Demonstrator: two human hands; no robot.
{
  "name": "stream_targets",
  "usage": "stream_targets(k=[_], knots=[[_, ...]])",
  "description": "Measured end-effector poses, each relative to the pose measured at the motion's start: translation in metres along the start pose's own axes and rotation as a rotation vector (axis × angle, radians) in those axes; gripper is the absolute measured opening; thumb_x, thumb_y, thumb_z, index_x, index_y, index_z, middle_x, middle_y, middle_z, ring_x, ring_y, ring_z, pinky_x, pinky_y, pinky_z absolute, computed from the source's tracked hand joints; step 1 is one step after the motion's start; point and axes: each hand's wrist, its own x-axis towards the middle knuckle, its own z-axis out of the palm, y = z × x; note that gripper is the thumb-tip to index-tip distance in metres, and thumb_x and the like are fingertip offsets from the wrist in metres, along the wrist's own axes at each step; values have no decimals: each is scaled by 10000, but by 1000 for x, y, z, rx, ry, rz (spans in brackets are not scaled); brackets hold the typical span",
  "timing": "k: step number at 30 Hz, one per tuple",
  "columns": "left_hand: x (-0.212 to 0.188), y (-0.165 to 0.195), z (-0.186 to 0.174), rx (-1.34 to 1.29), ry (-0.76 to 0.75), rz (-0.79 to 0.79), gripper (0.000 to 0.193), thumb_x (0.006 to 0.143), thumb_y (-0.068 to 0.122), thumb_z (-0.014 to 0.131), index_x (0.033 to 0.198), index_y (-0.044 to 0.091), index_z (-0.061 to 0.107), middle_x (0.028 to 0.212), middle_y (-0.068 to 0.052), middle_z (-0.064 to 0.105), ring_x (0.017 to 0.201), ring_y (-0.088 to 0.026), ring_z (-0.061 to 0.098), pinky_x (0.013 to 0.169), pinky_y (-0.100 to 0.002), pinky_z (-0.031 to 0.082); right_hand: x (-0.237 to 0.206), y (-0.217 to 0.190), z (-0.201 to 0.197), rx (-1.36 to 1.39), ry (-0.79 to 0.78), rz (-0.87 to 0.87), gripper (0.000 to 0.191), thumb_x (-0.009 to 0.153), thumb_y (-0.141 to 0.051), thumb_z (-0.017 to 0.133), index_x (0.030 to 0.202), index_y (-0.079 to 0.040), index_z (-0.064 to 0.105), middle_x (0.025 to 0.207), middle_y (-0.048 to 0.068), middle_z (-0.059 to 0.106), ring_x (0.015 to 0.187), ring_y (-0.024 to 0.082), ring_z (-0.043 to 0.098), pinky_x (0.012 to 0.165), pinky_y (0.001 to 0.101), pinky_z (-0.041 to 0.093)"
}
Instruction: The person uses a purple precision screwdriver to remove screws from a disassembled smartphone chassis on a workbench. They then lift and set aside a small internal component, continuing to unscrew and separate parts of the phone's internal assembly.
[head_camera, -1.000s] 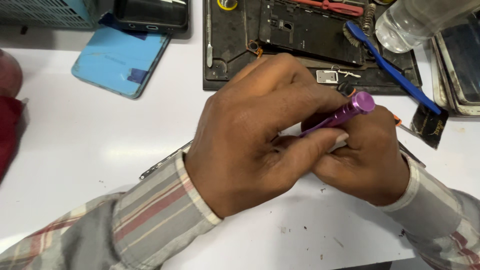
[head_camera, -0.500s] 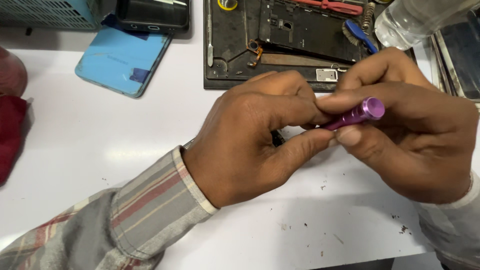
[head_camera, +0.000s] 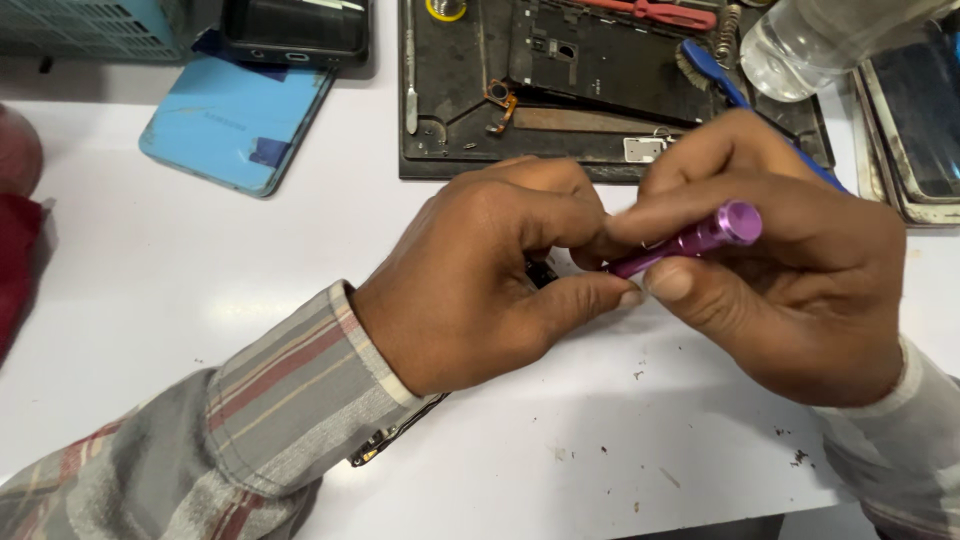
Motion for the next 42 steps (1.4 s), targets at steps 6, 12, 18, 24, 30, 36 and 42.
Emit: stream_targets(k=[6, 12, 18, 24, 30, 36, 42], knots=[[1, -4, 2, 22, 13, -5, 187, 865, 184, 830, 956, 61, 723, 888, -18, 692, 833, -117, 701, 665, -275, 586, 6, 4, 4, -166, 34, -133, 210, 907, -167, 795, 1021, -27, 687, 971, 53, 612, 741, 58, 580, 624, 172, 474], [2, -5, 0, 3, -26, -6, 156, 889, 184, 813, 959, 59, 750, 866, -32, 670, 833, -138, 669, 656, -285, 575, 4, 12, 10, -224, 76, -211, 249, 897, -159, 839, 918, -37, 623, 893, 35, 596, 703, 62, 526, 595, 175, 399], [2, -4, 0, 118, -9, 23, 159, 876, 195, 818, 944, 68, 751, 872, -31, 681, 872, -159, 665, 679, -288, 566, 9, 4, 5, -111, 12, -105, 187, 885, -107, 789, 914, -38, 618, 857, 49, 612, 727, 74, 562, 594, 205, 420], [-2, -6, -10, 334, 76, 34, 278, 730, 109, 765, 1006, 84, 762, 921, -47, 696, 930, -221, 673, 785, -365, 553, 36, -31, -29, -516, -410, -43, 143, 810, -205, 818, 818, -126, 700, 761, -27, 653, 647, 71, 627, 551, 232, 450], [-1, -13, -16, 655, 145, -200, 337, 708, 294, 870, 905, 54, 738, 921, -117, 676, 917, -310, 651, 786, -455, 505, 72, -74, 2, -1305, -768, 170, 188, 805, -465, 752, 913, -317, 712, 759, -121, 647, 574, 109, 677, 516, 338, 510], [-2, -16, -16, 636, 63, -374, 472, 711, 422, 903, 930, 45, 722, 974, -120, 668, 993, -306, 652, 838, -456, 518, 97, -110, 54, -1810, -1257, 461, 191, 991, -517, 506, 1131, -423, 596, 946, -206, 584, 794, 67, 674, 648, 277, 532], [-6, -13, -12, 613, 158, -303, 425, 683, 357, 887, 916, 46, 714, 977, -146, 667, 932, -325, 657, 788, -466, 515, 94, -94, 51, -1801, -1273, 246, 261, 928, -421, 558, 1183, -418, 617, 980, -172, 576, 900, 56, 688, 634, 314, 573]])
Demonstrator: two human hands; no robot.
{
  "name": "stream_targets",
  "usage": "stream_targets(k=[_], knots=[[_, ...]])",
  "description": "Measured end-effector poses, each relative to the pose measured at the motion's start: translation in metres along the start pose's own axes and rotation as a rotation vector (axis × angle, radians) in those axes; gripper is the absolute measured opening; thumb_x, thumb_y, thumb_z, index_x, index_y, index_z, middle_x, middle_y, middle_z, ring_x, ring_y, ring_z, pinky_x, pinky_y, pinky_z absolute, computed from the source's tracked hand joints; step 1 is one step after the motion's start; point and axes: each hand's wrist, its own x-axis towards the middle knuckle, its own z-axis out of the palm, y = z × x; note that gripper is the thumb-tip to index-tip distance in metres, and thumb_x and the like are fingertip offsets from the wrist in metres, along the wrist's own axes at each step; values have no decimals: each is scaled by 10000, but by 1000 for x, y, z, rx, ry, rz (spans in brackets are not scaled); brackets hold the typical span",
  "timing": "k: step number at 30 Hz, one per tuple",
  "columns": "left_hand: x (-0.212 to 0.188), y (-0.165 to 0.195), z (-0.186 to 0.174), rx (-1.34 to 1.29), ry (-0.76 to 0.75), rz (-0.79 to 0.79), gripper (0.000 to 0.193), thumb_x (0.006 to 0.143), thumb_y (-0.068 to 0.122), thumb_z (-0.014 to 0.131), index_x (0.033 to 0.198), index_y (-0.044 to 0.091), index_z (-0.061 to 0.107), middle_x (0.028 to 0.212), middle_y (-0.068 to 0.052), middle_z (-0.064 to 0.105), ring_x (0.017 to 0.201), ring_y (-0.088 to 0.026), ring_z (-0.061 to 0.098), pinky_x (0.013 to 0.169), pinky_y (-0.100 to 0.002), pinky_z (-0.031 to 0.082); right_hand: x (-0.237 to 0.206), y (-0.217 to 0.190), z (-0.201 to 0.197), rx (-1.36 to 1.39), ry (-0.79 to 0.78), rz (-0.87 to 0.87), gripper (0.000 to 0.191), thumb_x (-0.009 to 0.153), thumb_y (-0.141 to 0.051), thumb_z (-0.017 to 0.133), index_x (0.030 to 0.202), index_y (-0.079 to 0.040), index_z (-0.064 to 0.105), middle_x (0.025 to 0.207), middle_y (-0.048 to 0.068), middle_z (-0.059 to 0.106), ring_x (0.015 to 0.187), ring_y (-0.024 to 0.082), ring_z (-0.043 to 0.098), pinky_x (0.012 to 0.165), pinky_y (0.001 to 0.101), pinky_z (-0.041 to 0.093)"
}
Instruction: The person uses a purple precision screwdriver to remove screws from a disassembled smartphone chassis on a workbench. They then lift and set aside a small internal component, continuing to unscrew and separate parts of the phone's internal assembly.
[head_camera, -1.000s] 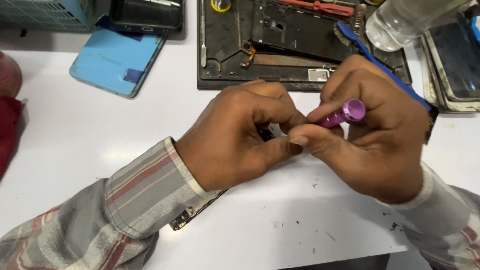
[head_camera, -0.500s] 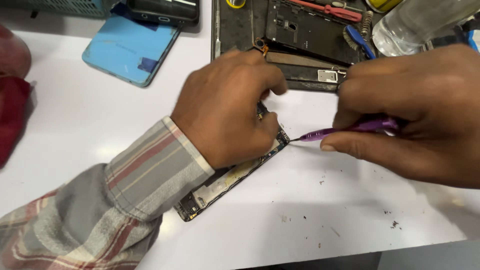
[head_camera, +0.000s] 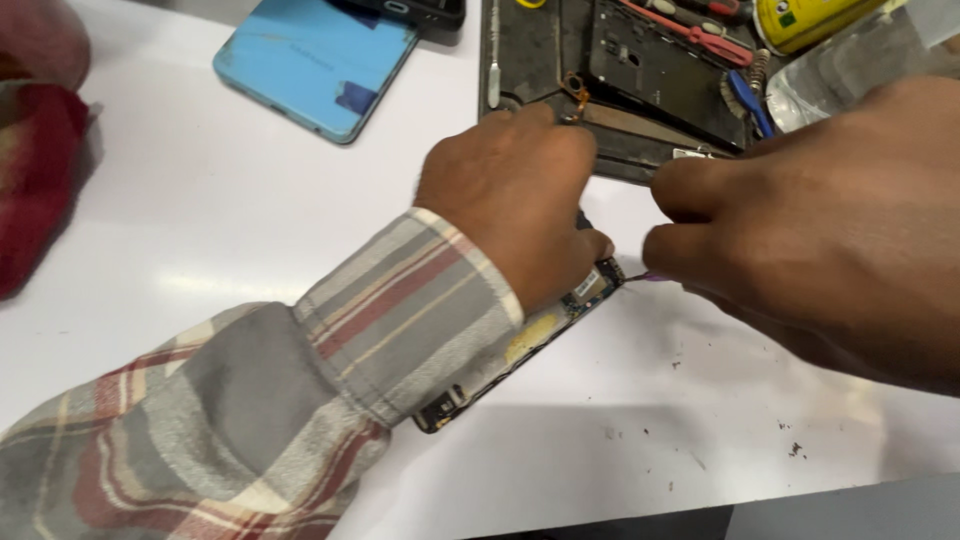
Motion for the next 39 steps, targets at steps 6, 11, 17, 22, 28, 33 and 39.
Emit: stream_targets(k=[6, 11, 17, 22, 28, 33, 39], knots=[[1, 2, -2, -5, -78, -40, 355, 757, 358, 870, 880, 59, 723, 1012, -133, 668, 998, -304, 665, 812, -453, 550, 13, 7, 27, -114, 304, -161, 209, 835, -295, 600, 1027, -313, 680, 982, -126, 607, 885, 65, 701, 543, 325, 581], [3, 3, -2, 6, -119, -53, 333, 757, 319, 860, 888, 49, 714, 995, -154, 657, 963, -294, 673, 792, -442, 561, 15, 4, 16, -145, 43, -62, 317, 949, -543, 526, 949, -265, 679, 895, -102, 626, 796, 107, 703, 595, 335, 568], [-2, 3, -2, -34, -36, -29, 287, 722, 264, 859, 839, 48, 712, 948, -153, 661, 918, -304, 670, 776, -453, 545, 12, 0, -5, -125, -51, 16, 417, 1011, -589, 486, 886, -258, 706, 821, -82, 674, 736, 157, 721, 620, 319, 563], [1, 2, -1, 5, -60, -17, 374, 707, 288, 880, 929, 47, 700, 1006, -147, 641, 926, -302, 667, 767, -459, 546, 11, 1, -17, -77, -73, -88, 308, 951, -333, 582, 1240, -230, 554, 1108, -58, 575, 776, 142, 730, 609, 300, 600], [1, 3, -2, 6, -74, -27, 368, 708, 284, 868, 934, 48, 700, 1005, -147, 634, 902, -297, 664, 763, -454, 543, 11, -1, -16, -83, -72, -95, 177, 951, -196, 571, 1121, -204, 621, 1062, -41, 629, 829, 157, 731, 642, 318, 607], [2, 4, 0, 7, -84, -56, 344, 723, 271, 858, 937, 48, 709, 1028, -151, 640, 917, -297, 665, 783, -453, 542, 13, 0, -6, -58, -79, -98, 116, 924, -173, 589, 995, -189, 680, 934, -25, 694, 831, 182, 728, 674, 346, 595], [2, 4, 0, 13, -66, -48, 386, 735, 321, 878, 948, 45, 712, 1030, -143, 649, 979, -301, 667, 822, -456, 545, 14, 3, -5, -27, -121, -148, 140, 906, -184, 607, 1036, -164, 655, 938, -11, 687, 821, 179, 729, 685, 332, 588]])
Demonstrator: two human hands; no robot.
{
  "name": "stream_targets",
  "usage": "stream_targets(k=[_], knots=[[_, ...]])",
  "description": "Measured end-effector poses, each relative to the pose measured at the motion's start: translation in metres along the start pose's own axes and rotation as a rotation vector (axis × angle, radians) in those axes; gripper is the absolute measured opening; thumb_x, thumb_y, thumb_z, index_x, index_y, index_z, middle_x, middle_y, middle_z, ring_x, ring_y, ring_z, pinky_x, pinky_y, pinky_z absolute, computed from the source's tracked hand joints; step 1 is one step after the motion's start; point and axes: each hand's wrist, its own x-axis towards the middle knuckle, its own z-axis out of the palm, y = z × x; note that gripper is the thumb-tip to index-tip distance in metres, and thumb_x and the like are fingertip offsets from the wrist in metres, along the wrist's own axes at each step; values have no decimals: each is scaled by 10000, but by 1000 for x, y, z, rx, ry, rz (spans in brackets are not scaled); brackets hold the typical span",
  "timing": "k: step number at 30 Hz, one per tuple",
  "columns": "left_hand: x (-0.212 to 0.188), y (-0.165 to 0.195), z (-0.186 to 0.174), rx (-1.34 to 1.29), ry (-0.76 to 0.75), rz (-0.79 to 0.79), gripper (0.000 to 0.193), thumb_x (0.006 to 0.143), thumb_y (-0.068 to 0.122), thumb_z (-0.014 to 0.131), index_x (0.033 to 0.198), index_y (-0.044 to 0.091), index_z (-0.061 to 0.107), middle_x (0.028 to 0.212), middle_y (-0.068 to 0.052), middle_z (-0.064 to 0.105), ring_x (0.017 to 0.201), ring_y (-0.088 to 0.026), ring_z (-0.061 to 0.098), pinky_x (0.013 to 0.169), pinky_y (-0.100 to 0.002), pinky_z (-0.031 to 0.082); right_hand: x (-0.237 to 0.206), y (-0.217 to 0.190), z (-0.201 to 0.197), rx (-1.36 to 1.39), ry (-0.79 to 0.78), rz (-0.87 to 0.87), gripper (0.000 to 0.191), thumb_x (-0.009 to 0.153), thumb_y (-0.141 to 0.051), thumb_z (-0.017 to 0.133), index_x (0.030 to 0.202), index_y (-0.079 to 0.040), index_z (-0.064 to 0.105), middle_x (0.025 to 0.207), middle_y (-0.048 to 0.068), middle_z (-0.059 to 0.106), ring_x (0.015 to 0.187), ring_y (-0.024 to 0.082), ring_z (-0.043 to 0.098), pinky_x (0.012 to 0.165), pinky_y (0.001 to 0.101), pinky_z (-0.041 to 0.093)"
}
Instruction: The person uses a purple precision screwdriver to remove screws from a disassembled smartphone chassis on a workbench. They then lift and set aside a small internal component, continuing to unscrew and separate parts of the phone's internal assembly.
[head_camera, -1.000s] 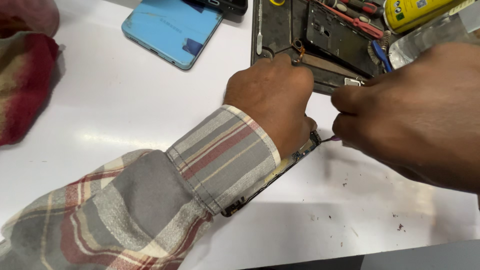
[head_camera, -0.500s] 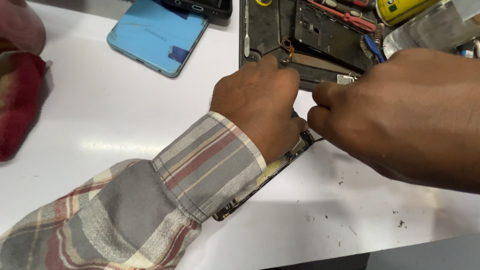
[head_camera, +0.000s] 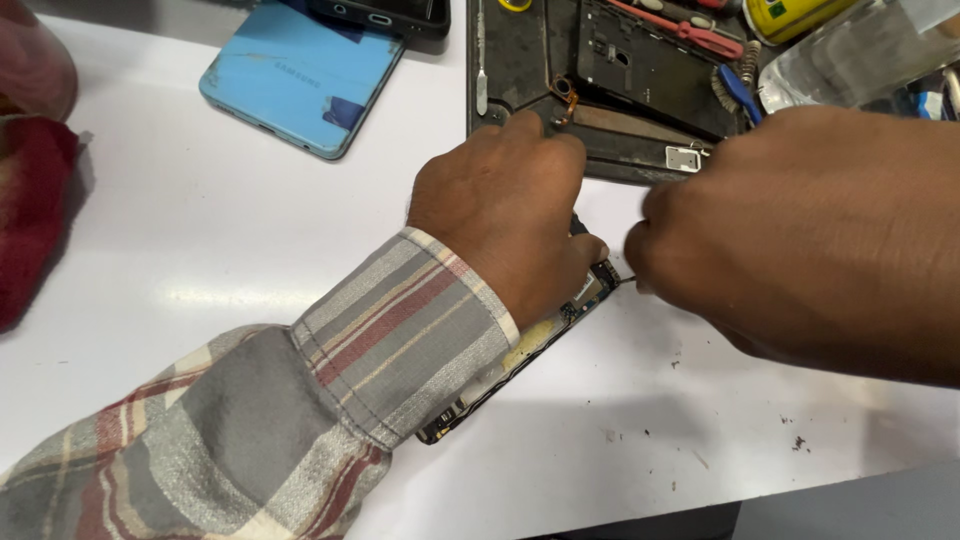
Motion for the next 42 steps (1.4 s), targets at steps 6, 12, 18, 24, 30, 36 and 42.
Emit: stream_targets(k=[6, 12, 18, 24, 30, 36, 42], knots=[[2, 3, -3, 2, -32, -37, 395, 681, 260, 880, 967, 53, 703, 1042, -142, 636, 944, -295, 658, 789, -450, 535, -4, -3, -4, -12, 174, -57, 477, 857, -101, 632, 1320, -155, 535, 1025, -2, 634, 814, 172, 739, 621, 324, 622], [0, 2, -4, -15, -39, -37, 397, 708, 308, 882, 954, 53, 703, 967, -133, 647, 917, -296, 677, 786, -440, 544, -5, -3, -4, -75, 37, -62, 224, 906, -117, 610, 1130, -116, 614, 972, 3, 652, 857, 177, 716, 682, 324, 592], [-1, 1, -1, -16, 40, 14, 411, 689, 310, 893, 931, 34, 709, 1008, -159, 652, 911, -317, 683, 767, -448, 546, -3, -2, -7, -1, -58, -13, 60, 900, -156, 626, 950, -158, 658, 878, 5, 715, 827, 185, 719, 722, 343, 584], [0, 2, -4, -7, -26, -36, 416, 683, 300, 891, 944, 36, 702, 1036, -153, 646, 923, -309, 681, 765, -446, 549, -4, -4, -1, -40, 29, -35, 248, 906, -122, 586, 1149, -73, 573, 956, 38, 657, 801, 176, 735, 665, 300, 606], [1, 4, -6, -3, -73, -42, 427, 720, 315, 876, 981, 29, 696, 994, -154, 645, 924, -291, 688, 777, -432, 557, -5, -6, 2, -89, 113, -84, 385, 885, -89, 600, 1263, -56, 536, 1029, 40, 623, 833, 185, 739, 648, 312, 612], [-2, 2, -5, -20, 11, -1, 413, 704, 305, 878, 963, 30, 711, 1039, -171, 647, 932, -325, 677, 779, -455, 544, -5, -6, -3, -52, 78, -73, 88, 900, -155, 616, 959, -109, 663, 932, 19, 683, 838, 200, 730, 697, 349, 601], [-1, 2, -4, -25, 4, -8, 374, 714, 266, 860, 964, 35, 707, 995, -168, 646, 943, -314, 677, 787, -448, 545, -2, -3, -4, 3, -13, 18, 94, 878, -213, 652, 968, -189, 660, 852, 4, 709, 816, 200, 731, 711, 351, 582]])
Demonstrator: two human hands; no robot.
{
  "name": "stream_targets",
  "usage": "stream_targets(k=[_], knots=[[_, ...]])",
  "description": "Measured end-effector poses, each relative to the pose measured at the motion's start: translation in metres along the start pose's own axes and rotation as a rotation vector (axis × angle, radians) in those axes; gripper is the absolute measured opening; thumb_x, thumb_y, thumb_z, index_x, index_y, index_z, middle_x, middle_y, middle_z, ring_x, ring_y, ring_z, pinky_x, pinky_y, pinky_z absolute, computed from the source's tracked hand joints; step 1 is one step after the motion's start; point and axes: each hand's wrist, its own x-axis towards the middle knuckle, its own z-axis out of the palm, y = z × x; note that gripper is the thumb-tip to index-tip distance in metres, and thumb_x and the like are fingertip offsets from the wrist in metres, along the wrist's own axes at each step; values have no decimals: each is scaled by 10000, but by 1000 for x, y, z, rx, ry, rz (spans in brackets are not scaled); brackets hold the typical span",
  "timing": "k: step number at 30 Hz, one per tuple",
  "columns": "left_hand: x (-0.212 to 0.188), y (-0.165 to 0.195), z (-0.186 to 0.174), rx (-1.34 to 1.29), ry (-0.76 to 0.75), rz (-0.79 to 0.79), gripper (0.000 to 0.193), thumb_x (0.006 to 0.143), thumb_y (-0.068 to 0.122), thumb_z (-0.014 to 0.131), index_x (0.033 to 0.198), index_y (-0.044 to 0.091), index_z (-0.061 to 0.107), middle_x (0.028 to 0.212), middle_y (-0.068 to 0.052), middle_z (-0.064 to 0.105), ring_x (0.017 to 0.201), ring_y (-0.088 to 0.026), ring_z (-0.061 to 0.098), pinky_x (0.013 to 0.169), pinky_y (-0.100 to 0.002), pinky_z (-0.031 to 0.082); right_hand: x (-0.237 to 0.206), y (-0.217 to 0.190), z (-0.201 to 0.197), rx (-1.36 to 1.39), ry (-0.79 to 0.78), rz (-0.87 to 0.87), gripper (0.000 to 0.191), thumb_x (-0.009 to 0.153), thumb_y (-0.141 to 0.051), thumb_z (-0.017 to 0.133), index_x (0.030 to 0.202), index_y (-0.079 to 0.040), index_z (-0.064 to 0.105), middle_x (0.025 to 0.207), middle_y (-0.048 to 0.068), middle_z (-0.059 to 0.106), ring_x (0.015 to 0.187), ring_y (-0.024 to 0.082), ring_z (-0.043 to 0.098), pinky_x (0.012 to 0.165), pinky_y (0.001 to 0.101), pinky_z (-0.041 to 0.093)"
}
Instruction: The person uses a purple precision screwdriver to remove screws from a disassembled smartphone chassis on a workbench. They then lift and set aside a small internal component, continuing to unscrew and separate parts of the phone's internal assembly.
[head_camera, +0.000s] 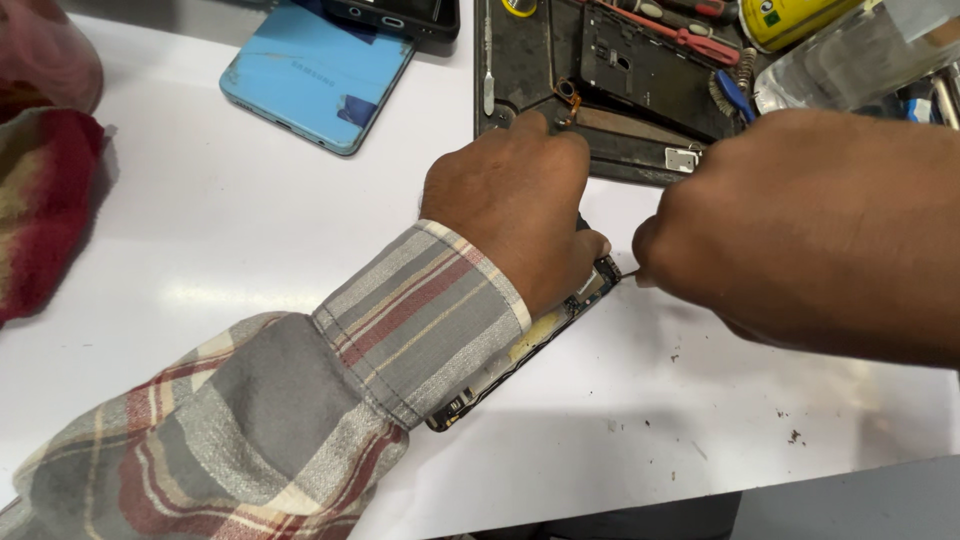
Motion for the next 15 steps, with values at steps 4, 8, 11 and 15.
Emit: stream_targets(k=[4, 8, 11, 15], knots=[[1, 1, -1, 10, -15, -5, 398, 712, 290, 866, 974, 35, 706, 1033, -165, 647, 949, -315, 674, 790, -449, 542, -3, -2, 3, -19, -1, -8, 173, 899, -159, 623, 1071, -144, 620, 899, 12, 707, 807, 174, 747, 678, 320, 601], [0, 2, -3, 15, -39, -15, 417, 705, 296, 872, 979, 33, 703, 1039, -162, 645, 950, -307, 677, 791, -442, 545, -3, -4, 5, -34, 150, -53, 285, 857, -74, 621, 1140, -106, 610, 1006, -1, 673, 848, 184, 741, 670, 339, 616], [0, 2, -3, 20, -59, -33, 440, 715, 330, 876, 988, 32, 702, 1035, -159, 643, 951, -311, 679, 786, -445, 549, -2, -4, 5, -49, 139, -56, 270, 879, -61, 601, 1140, -128, 624, 1005, -18, 679, 872, 189, 730, 699, 350, 605], [0, 1, -2, 11, -19, -13, 429, 709, 311, 878, 983, 30, 706, 1053, -167, 648, 949, -317, 680, 789, -445, 547, -3, -3, 2, -36, 63, -53, 147, 893, -147, 621, 1031, -160, 670, 914, -24, 695, 861, 188, 719, 737, 362, 583]])
